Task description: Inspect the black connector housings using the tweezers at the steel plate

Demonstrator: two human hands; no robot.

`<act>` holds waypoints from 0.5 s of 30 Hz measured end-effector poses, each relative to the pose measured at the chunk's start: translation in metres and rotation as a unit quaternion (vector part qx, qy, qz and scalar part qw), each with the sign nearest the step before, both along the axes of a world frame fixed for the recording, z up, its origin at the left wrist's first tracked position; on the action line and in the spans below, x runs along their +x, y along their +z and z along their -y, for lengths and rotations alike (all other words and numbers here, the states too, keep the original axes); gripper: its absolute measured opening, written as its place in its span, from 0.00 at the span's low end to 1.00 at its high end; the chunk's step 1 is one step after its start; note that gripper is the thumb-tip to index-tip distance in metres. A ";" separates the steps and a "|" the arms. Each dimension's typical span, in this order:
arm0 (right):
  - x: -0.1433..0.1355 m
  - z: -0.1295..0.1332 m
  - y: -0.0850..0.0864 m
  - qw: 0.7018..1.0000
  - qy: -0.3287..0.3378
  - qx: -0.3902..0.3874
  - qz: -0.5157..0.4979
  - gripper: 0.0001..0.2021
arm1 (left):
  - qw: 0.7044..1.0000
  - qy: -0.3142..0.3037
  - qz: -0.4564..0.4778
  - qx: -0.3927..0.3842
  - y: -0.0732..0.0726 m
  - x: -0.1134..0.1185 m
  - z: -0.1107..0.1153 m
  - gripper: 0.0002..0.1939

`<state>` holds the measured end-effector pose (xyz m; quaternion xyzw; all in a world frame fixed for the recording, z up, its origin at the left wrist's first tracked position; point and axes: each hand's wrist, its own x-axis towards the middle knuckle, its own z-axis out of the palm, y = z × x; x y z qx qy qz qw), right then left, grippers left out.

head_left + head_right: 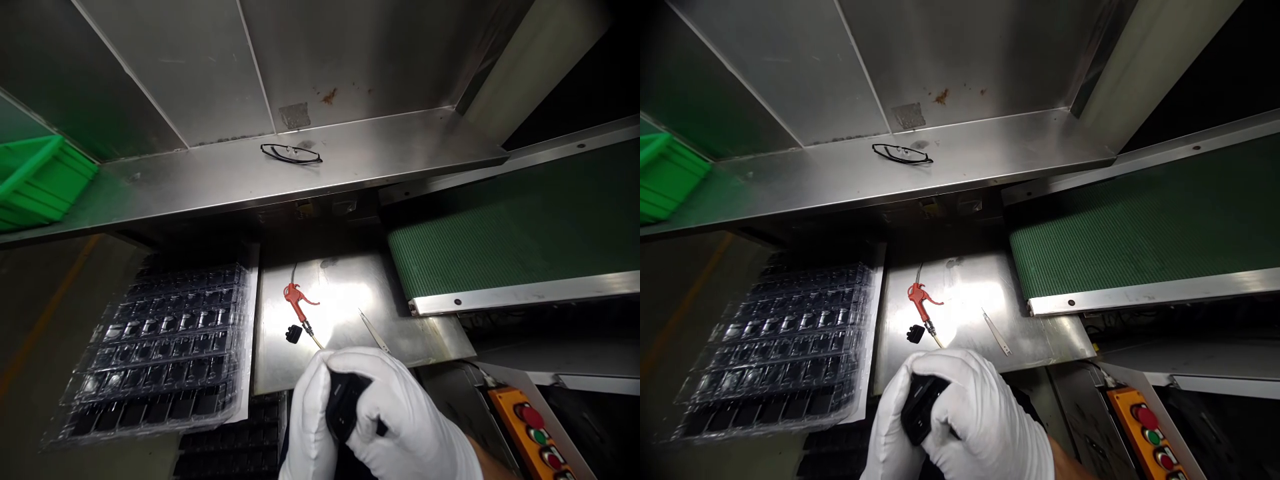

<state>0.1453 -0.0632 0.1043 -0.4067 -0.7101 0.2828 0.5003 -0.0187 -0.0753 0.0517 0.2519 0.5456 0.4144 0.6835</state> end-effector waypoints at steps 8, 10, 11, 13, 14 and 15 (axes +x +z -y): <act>0.004 -0.005 0.005 0.998 0.060 -0.017 0.010 0.09 | 0.999 0.014 -0.041 0.015 0.003 0.008 0.002 0.18; 0.004 -0.007 0.005 0.998 0.058 -0.010 0.002 0.09 | 0.999 0.008 -0.041 0.020 0.008 0.012 -0.001 0.19; 0.004 -0.007 0.005 0.999 0.053 -0.001 0.002 0.09 | 0.999 0.007 -0.040 0.023 0.012 0.014 -0.003 0.19; 0.004 -0.007 0.006 0.999 0.036 0.018 0.009 0.09 | 0.999 0.004 -0.034 0.025 0.020 0.019 -0.007 0.20; 0.005 -0.007 0.006 0.999 0.029 0.019 0.009 0.09 | 1.000 -0.005 -0.023 0.021 0.024 0.022 -0.009 0.20; 0.006 -0.006 0.006 1.000 0.021 0.010 0.006 0.09 | 1.000 -0.018 -0.007 0.014 0.028 0.025 -0.011 0.21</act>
